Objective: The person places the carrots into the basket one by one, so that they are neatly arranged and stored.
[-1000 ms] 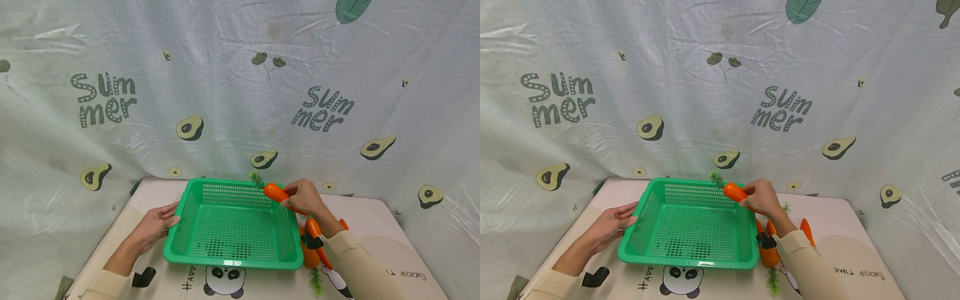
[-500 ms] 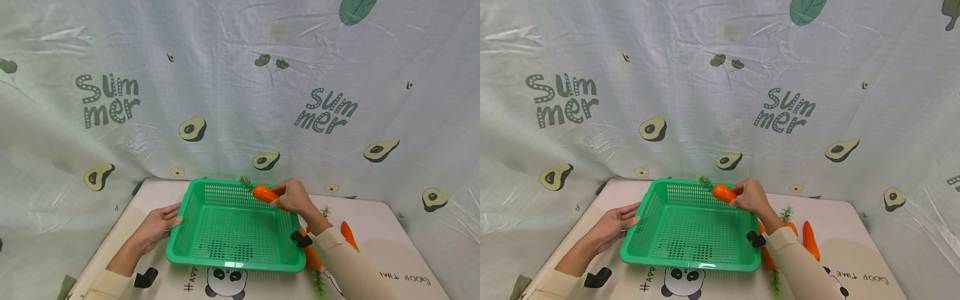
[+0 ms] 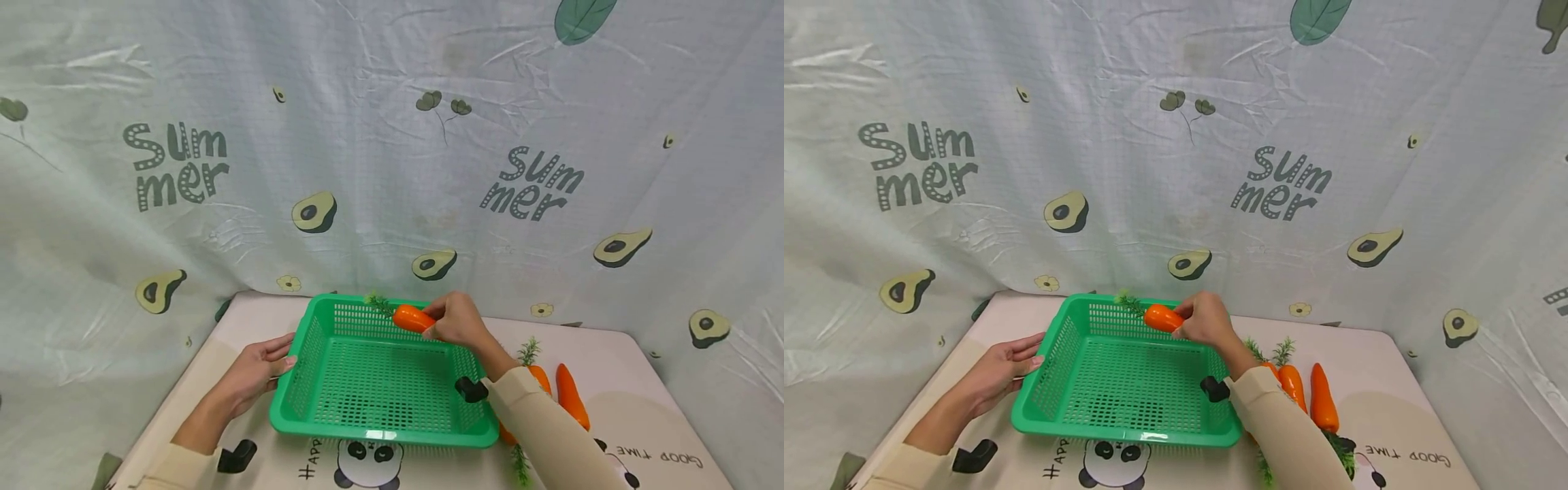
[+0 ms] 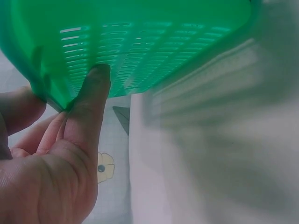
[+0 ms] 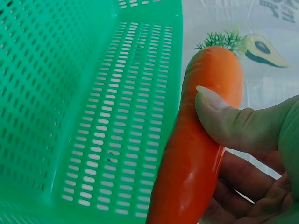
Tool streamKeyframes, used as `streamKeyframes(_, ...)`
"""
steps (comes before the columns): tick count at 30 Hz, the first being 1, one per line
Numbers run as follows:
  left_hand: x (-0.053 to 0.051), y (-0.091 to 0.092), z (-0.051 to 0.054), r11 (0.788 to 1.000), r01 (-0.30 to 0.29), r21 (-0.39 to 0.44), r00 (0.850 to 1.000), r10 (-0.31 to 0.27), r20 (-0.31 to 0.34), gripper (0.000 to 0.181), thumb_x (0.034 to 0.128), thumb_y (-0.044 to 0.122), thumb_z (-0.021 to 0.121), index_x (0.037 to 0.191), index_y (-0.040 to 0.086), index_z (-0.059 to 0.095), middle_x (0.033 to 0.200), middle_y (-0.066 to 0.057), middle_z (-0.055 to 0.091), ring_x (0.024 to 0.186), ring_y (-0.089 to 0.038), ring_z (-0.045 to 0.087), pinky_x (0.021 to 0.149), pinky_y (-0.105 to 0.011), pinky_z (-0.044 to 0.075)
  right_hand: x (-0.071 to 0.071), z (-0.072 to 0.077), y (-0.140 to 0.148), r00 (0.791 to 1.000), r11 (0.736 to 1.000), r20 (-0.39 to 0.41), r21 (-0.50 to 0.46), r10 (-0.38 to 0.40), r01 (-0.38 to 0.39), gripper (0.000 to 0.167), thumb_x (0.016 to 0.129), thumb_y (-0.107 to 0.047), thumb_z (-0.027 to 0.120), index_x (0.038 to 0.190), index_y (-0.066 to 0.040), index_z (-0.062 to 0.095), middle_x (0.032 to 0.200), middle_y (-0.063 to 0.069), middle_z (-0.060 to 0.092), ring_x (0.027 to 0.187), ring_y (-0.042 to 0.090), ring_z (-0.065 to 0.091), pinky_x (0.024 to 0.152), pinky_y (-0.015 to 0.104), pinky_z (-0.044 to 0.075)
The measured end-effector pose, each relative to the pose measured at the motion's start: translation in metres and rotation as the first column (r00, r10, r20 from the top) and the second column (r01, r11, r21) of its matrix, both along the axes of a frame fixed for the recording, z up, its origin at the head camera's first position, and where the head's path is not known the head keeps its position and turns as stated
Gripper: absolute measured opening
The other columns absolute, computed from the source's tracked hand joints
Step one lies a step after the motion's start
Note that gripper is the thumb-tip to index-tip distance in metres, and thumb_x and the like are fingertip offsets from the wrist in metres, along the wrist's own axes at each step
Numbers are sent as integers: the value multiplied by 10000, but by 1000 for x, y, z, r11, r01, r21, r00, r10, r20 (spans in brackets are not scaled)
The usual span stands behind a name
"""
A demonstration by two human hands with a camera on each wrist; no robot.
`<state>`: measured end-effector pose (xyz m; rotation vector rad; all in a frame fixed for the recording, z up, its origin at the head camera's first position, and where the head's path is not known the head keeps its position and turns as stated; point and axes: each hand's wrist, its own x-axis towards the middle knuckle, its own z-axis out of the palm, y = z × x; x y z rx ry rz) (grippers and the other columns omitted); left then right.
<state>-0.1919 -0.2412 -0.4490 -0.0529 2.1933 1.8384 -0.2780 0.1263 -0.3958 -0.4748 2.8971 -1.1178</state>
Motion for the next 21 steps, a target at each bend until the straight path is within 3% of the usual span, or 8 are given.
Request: streamKeyframes(21, 0, 3, 0, 1000, -26, -9, 1000, 26, 0, 637, 1074, 91, 561, 1634, -9, 275, 1637, -259, 378, 1328, -302, 625, 969, -403, 604, -14, -19, -26, 999, 999, 29, -17, 29, -29, 357, 705, 12, 925, 1047, -30, 833, 979, 142, 818, 855, 236, 755, 741, 372, 630)
